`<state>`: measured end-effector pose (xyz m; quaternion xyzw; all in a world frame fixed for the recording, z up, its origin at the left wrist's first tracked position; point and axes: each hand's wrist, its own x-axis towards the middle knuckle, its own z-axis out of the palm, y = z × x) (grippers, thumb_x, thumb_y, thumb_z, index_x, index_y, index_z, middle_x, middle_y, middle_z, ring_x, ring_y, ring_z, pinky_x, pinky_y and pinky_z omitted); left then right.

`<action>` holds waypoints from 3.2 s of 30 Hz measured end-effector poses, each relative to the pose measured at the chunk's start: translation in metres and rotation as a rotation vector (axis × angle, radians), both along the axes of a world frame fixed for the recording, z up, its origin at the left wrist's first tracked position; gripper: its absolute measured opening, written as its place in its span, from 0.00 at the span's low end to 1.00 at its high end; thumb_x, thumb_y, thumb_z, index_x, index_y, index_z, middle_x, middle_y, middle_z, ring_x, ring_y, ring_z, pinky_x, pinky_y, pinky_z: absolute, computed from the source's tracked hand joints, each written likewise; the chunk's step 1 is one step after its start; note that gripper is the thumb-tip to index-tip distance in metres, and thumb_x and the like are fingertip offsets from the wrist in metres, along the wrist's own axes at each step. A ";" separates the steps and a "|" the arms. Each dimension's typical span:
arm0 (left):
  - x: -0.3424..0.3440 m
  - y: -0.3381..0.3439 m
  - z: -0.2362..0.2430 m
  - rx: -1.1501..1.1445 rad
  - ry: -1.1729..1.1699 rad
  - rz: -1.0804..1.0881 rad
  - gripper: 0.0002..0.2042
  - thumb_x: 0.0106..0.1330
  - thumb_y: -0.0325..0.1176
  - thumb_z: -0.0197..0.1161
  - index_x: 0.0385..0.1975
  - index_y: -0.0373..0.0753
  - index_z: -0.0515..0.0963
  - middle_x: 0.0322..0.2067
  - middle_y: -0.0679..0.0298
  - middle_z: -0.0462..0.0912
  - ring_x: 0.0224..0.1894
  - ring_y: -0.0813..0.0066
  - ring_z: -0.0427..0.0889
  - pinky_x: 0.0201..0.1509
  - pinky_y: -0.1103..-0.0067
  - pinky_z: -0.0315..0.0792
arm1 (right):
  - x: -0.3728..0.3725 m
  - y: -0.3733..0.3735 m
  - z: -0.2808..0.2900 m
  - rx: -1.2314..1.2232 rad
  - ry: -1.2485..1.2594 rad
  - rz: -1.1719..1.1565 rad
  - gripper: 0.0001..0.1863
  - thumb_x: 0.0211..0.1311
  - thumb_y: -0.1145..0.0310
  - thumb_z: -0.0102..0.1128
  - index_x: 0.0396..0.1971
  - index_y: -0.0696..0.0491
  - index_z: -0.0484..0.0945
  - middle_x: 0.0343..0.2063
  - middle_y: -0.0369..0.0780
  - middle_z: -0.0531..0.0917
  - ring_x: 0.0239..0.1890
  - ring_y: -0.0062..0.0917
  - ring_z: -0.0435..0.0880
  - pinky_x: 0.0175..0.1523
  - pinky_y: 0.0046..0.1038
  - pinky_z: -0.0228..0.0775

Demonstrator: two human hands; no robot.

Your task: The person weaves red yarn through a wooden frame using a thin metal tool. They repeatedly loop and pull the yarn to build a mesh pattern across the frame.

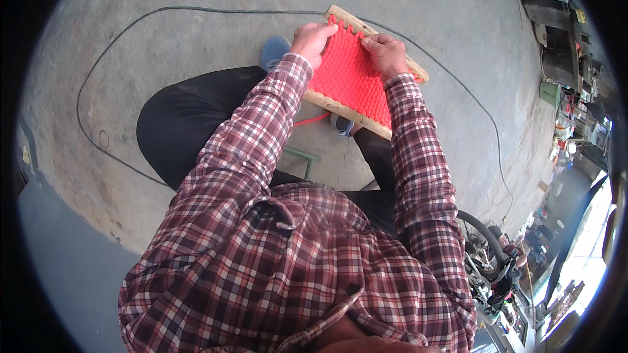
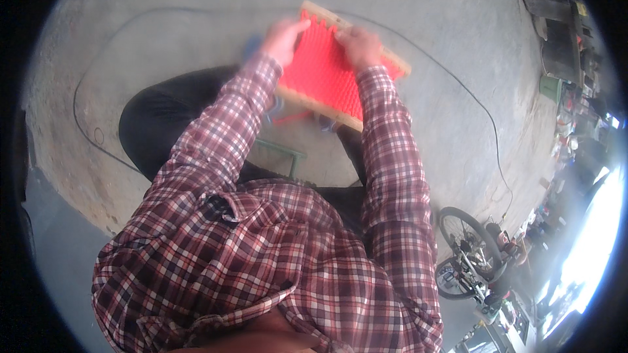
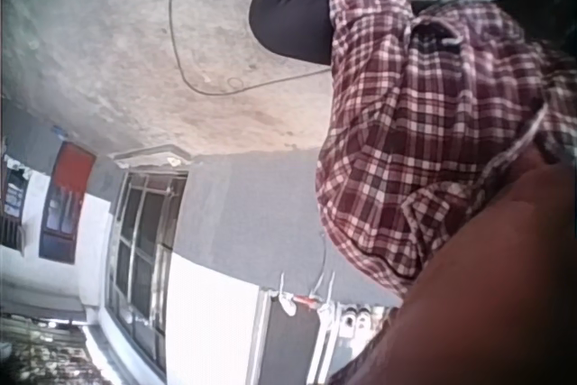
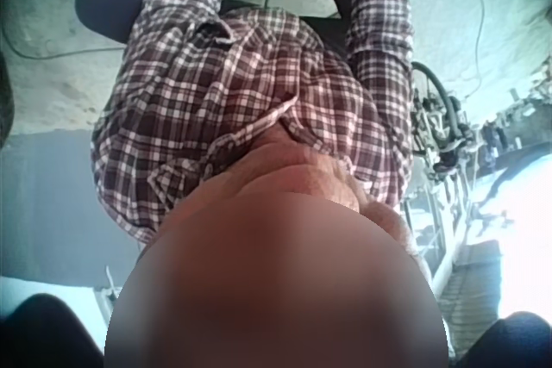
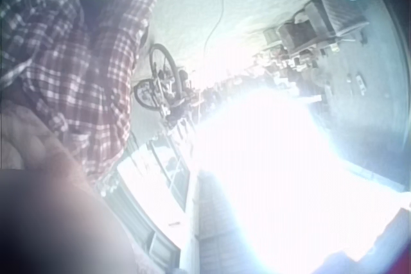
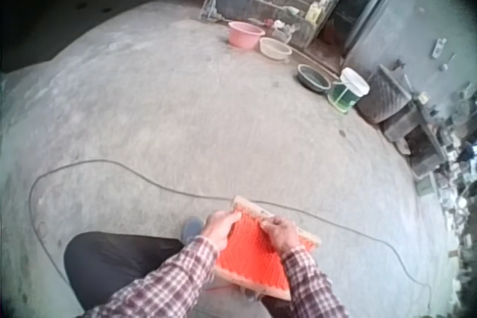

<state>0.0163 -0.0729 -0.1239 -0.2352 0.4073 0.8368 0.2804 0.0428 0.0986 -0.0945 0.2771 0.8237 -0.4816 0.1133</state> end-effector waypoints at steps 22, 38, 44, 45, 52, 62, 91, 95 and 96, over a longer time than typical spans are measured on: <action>0.002 -0.001 -0.002 -0.075 0.103 0.025 0.05 0.57 0.26 0.62 0.31 0.33 0.76 0.30 0.64 0.80 0.32 0.77 0.77 0.37 0.80 0.72 | -0.010 -0.005 0.023 0.553 0.368 0.560 0.09 0.52 0.66 0.62 0.28 0.56 0.82 0.24 0.44 0.81 0.28 0.32 0.81 0.36 0.29 0.71; 0.007 -0.003 -0.014 0.127 -0.022 0.148 0.08 0.62 0.27 0.58 0.37 0.31 0.74 0.33 0.60 0.80 0.34 0.72 0.80 0.37 0.78 0.76 | -0.022 -0.020 0.016 0.617 0.163 0.576 0.12 0.54 0.61 0.60 0.29 0.55 0.81 0.27 0.47 0.82 0.33 0.39 0.82 0.42 0.36 0.71; 0.001 -0.002 -0.007 0.028 0.080 0.111 0.06 0.62 0.28 0.58 0.36 0.35 0.76 0.35 0.62 0.80 0.36 0.74 0.78 0.41 0.78 0.73 | -0.016 -0.019 0.026 0.546 0.144 0.595 0.14 0.55 0.62 0.59 0.33 0.58 0.80 0.30 0.48 0.82 0.35 0.39 0.82 0.43 0.36 0.71; 0.000 -0.002 -0.004 -0.023 0.063 0.105 0.05 0.61 0.27 0.59 0.35 0.35 0.76 0.33 0.62 0.80 0.34 0.75 0.78 0.38 0.79 0.73 | -0.012 -0.015 0.030 0.516 0.153 0.591 0.14 0.55 0.62 0.59 0.33 0.58 0.80 0.30 0.48 0.82 0.35 0.39 0.82 0.42 0.35 0.72; -0.011 -0.003 0.001 -0.500 0.227 0.101 0.05 0.52 0.27 0.59 0.23 0.32 0.79 0.20 0.61 0.80 0.24 0.76 0.79 0.30 0.79 0.73 | 0.005 -0.005 0.039 0.630 0.191 0.575 0.10 0.52 0.65 0.59 0.33 0.54 0.81 0.30 0.47 0.82 0.36 0.41 0.81 0.42 0.36 0.73; -0.031 -0.025 -0.007 -0.618 0.326 0.312 0.06 0.56 0.29 0.61 0.27 0.32 0.78 0.20 0.63 0.79 0.22 0.77 0.75 0.28 0.79 0.71 | -0.001 -0.010 0.025 0.888 0.425 0.576 0.06 0.49 0.64 0.60 0.28 0.46 0.82 0.31 0.40 0.80 0.37 0.37 0.77 0.40 0.40 0.68; -0.048 -0.008 -0.022 0.195 -0.021 0.097 0.14 0.72 0.42 0.40 0.32 0.38 0.66 0.18 0.66 0.67 0.19 0.72 0.71 0.26 0.69 0.72 | 0.108 -0.056 -0.012 0.845 0.180 0.346 0.34 0.55 0.48 0.55 0.60 0.48 0.63 0.63 0.47 0.58 0.67 0.44 0.50 0.66 0.53 0.39; -0.063 -0.025 -0.024 -0.286 0.180 -0.207 0.13 0.69 0.41 0.47 0.30 0.37 0.71 0.16 0.69 0.65 0.17 0.78 0.66 0.20 0.75 0.64 | 0.108 -0.054 -0.019 0.861 0.223 0.326 0.34 0.54 0.48 0.56 0.59 0.47 0.64 0.62 0.46 0.60 0.66 0.43 0.51 0.66 0.52 0.40; -0.075 -0.037 -0.025 -0.485 0.266 -0.208 0.14 0.67 0.40 0.50 0.28 0.36 0.73 0.18 0.65 0.69 0.19 0.74 0.70 0.23 0.74 0.67 | 0.109 -0.053 -0.022 0.855 0.192 0.331 0.34 0.54 0.47 0.56 0.59 0.47 0.64 0.62 0.45 0.59 0.66 0.43 0.51 0.66 0.52 0.40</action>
